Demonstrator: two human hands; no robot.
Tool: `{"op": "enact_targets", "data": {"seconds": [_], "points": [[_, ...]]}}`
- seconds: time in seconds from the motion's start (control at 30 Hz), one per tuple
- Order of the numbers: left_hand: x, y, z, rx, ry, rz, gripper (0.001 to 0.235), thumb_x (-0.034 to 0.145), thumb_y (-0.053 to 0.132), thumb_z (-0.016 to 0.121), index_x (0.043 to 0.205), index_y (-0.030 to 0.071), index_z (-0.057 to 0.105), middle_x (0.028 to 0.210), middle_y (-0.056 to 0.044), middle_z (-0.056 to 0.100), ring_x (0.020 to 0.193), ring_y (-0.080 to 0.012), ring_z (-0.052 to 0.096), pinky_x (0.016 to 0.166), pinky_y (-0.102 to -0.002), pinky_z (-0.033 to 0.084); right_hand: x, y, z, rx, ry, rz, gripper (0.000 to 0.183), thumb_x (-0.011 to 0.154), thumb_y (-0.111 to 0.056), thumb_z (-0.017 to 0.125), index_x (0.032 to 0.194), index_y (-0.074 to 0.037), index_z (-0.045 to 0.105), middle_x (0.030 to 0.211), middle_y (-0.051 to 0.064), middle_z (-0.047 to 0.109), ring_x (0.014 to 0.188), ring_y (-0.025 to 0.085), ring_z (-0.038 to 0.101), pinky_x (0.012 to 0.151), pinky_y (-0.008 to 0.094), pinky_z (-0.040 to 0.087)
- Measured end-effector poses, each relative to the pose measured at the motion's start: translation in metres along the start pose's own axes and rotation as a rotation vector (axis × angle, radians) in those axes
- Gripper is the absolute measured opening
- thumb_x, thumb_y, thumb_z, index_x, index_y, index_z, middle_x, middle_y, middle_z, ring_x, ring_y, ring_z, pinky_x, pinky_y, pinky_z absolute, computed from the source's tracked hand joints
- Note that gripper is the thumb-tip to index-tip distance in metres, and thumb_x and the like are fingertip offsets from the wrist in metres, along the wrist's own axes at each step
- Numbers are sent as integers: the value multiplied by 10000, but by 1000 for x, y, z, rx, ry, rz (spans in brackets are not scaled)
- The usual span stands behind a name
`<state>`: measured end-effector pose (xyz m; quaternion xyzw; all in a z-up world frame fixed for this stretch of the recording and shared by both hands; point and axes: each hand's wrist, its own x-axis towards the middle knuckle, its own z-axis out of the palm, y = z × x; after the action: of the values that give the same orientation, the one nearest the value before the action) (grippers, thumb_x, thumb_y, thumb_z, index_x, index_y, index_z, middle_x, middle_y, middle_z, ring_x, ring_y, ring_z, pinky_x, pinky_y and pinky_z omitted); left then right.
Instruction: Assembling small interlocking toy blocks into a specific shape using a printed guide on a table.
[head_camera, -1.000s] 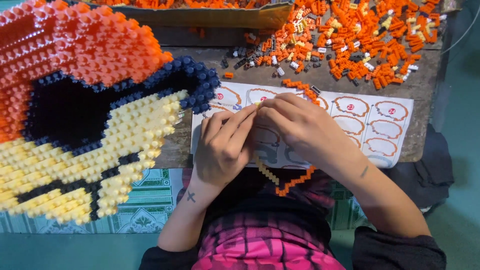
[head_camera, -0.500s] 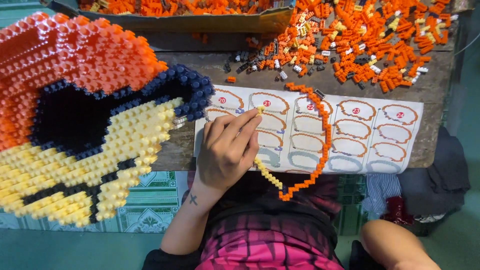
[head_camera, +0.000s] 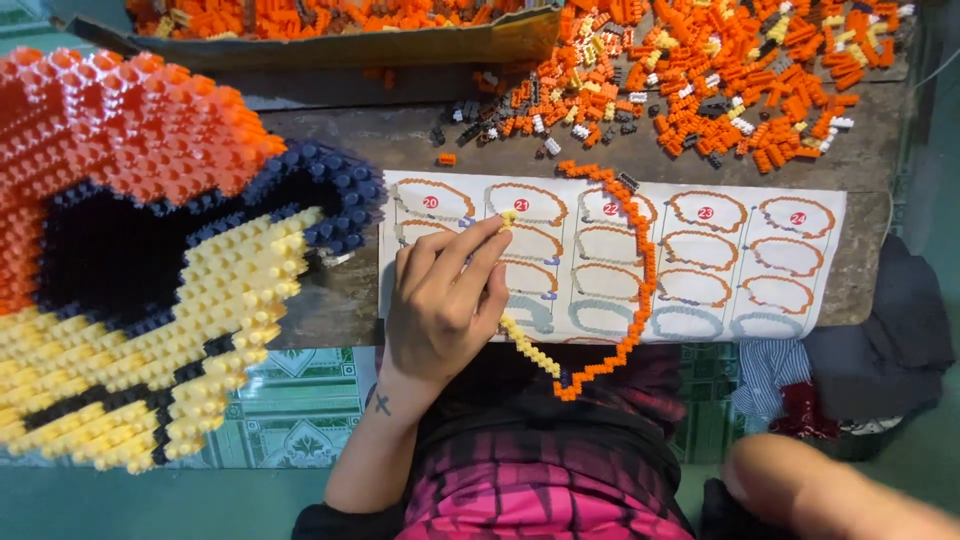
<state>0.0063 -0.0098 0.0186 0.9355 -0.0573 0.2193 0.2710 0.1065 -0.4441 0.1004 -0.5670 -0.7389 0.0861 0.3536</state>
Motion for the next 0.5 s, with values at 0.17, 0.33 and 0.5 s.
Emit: {"op": "enact_targets", "data": {"seconds": [0.17,0.33,0.5], "points": [[8,11,-16,-16,-100,-104,401,917,-6,843,1317,19,823,1414,-52,789,1122,-235,698,1035,-375,510,140,44,14,-161,270,404,127,987,-68,855,948,-124,748,951,63,775,844,203,787,683,340,569],[8,11,-15,-5,-92,-99,414,911,-4,838,1323,25,818,1423,-45,782,1107,-231,689,1032,-371,505,156,130,14,-515,262,786,197,1102,119,906,1290,72,870,1282,197,823,1054,340,749,893,442,595],[8,9,-17,-6,-104,-93,403,922,13,839,1324,14,830,1410,-59,795,1108,-230,682,1019,-365,497,143,174,25,-878,122,728,132,1137,-65,971,1250,-115,924,1241,54,762,1059,241,725,879,366,624]]}}
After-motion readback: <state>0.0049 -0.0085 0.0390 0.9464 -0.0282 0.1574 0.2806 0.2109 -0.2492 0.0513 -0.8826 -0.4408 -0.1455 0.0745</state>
